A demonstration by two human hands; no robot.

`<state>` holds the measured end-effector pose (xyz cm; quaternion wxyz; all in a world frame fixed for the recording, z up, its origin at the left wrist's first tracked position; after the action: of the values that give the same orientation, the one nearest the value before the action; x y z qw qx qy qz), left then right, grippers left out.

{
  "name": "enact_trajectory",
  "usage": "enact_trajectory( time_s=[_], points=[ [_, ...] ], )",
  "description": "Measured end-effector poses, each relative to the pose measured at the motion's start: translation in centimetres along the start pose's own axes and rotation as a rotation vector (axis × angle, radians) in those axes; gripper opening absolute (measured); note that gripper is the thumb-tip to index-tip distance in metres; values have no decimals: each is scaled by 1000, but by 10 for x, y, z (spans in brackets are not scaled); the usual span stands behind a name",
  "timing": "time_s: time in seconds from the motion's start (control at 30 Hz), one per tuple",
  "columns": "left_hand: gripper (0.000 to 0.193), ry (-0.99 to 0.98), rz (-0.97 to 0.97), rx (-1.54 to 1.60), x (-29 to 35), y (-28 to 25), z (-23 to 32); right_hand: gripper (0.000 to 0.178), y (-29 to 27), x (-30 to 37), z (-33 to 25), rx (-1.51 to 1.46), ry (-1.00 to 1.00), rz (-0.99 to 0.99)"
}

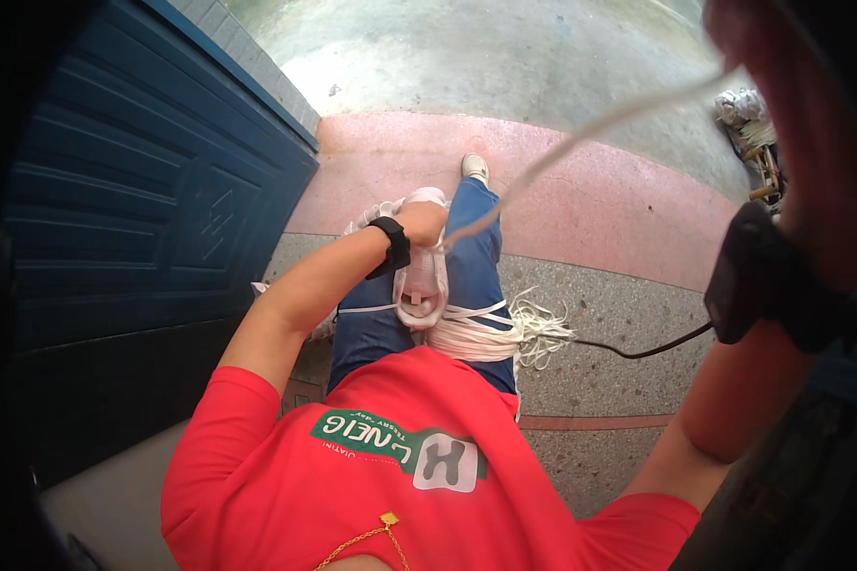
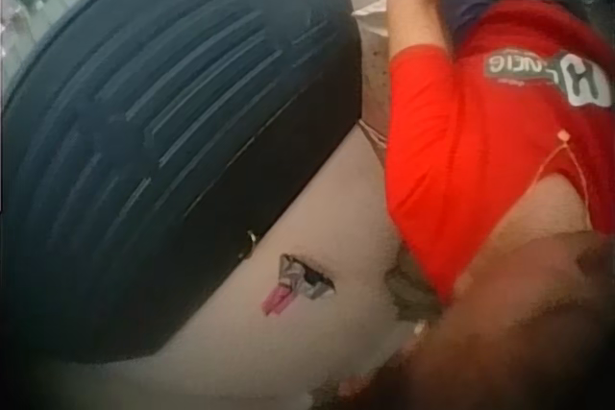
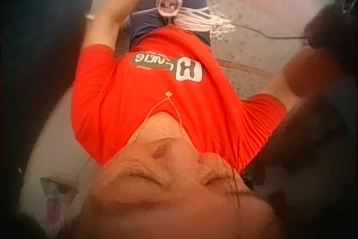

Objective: The recorder is hand-stitching the upper part of a shoe, using long threads and pulling them tight through pre-punched holes.

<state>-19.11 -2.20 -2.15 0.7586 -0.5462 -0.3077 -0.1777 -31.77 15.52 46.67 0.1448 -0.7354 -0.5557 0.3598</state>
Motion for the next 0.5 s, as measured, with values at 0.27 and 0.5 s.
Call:
enact_trajectory(
  time_s=[0.27, 0.5],
  points=[
    [31, -66, -153, 46, 5, -5, 11, 19, 231, 133, 201, -321, 861, -348],
    [20, 179, 118, -238, 4, 7, 20, 19, 404, 165, 274, -284, 616, -392]
  ],
)
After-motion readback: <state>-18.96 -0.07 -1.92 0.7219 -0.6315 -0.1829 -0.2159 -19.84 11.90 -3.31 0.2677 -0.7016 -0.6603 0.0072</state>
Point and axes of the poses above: each hand's wrist, its own x-axis away from the middle knuckle, its own y-axis out of the palm, z = x × y, the point moved 7 cm from there along -x, towards the middle knuckle, and after that the axes turned 9 degrees about -z, right-handed, at the moved point
